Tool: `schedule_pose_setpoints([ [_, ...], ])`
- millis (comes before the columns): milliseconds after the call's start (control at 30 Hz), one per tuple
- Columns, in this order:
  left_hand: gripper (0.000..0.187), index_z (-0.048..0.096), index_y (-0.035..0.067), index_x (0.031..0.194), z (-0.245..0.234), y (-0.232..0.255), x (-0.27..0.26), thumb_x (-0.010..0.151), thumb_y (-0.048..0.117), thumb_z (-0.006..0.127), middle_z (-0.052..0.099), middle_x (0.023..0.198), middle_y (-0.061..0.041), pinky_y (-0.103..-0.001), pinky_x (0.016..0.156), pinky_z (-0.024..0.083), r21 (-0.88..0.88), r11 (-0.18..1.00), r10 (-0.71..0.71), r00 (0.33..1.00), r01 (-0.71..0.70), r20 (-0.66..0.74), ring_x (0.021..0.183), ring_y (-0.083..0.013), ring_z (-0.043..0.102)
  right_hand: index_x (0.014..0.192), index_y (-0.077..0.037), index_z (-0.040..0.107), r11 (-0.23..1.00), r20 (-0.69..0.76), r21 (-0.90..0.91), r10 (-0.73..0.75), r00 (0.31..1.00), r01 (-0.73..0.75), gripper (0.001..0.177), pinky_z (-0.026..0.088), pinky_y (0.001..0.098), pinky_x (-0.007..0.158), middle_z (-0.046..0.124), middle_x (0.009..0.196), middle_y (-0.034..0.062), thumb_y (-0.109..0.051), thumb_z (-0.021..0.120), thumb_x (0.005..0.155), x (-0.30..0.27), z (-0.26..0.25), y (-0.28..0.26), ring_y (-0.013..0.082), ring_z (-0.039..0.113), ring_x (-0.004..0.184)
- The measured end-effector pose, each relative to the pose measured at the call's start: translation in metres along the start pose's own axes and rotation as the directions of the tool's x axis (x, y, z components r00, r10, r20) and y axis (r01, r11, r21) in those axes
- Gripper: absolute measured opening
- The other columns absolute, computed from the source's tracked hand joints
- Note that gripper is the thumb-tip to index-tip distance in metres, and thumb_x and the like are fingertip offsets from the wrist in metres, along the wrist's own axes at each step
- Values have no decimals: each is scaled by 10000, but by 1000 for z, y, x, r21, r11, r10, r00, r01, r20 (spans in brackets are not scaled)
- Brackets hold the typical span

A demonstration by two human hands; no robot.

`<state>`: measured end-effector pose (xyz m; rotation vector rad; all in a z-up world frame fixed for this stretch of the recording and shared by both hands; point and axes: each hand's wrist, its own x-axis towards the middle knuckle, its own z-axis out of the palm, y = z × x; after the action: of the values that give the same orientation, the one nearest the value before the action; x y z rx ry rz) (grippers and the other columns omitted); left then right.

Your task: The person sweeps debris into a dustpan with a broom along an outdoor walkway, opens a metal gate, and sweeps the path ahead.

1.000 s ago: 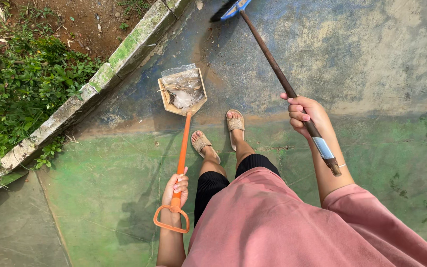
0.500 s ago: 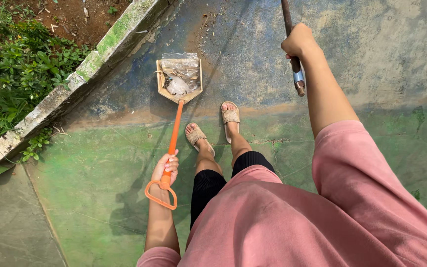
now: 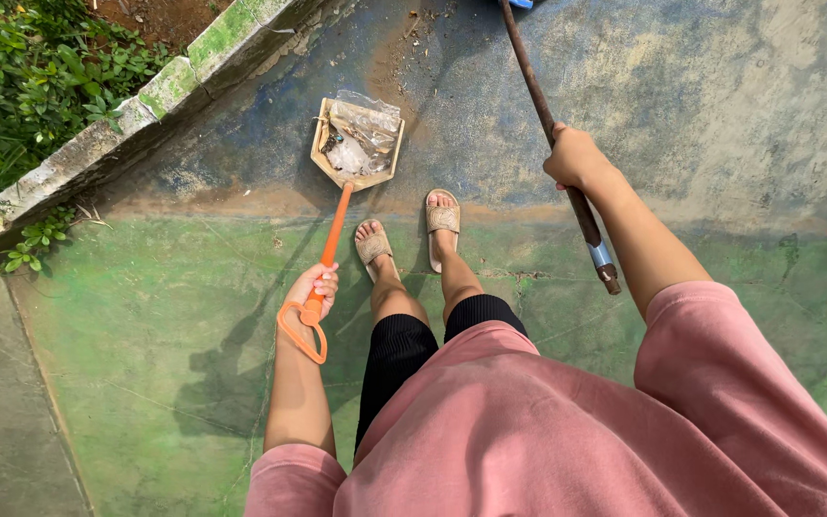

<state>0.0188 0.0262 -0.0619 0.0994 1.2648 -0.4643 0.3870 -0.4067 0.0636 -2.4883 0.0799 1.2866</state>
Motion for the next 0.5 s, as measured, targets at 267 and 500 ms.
schedule_pose_setpoints([
  [267,206,448,63,1036,1,29,30,952,19,630,513,718,2,-144,405,415,18,999,-51,999,51,11,496,-21,481,1528,-54,424,996,116,85,-37,993,28,744,527,396,459,644,743,177,-28,634,814,-106,53,-11,248,632,482],
  [500,153,485,16,972,-18,60,29,936,25,633,519,705,-1,-155,423,445,49,993,-105,994,103,37,498,-34,492,1524,-100,485,892,116,378,222,968,-249,700,399,370,373,507,570,86,-34,606,838,-212,57,-6,183,473,398],
])
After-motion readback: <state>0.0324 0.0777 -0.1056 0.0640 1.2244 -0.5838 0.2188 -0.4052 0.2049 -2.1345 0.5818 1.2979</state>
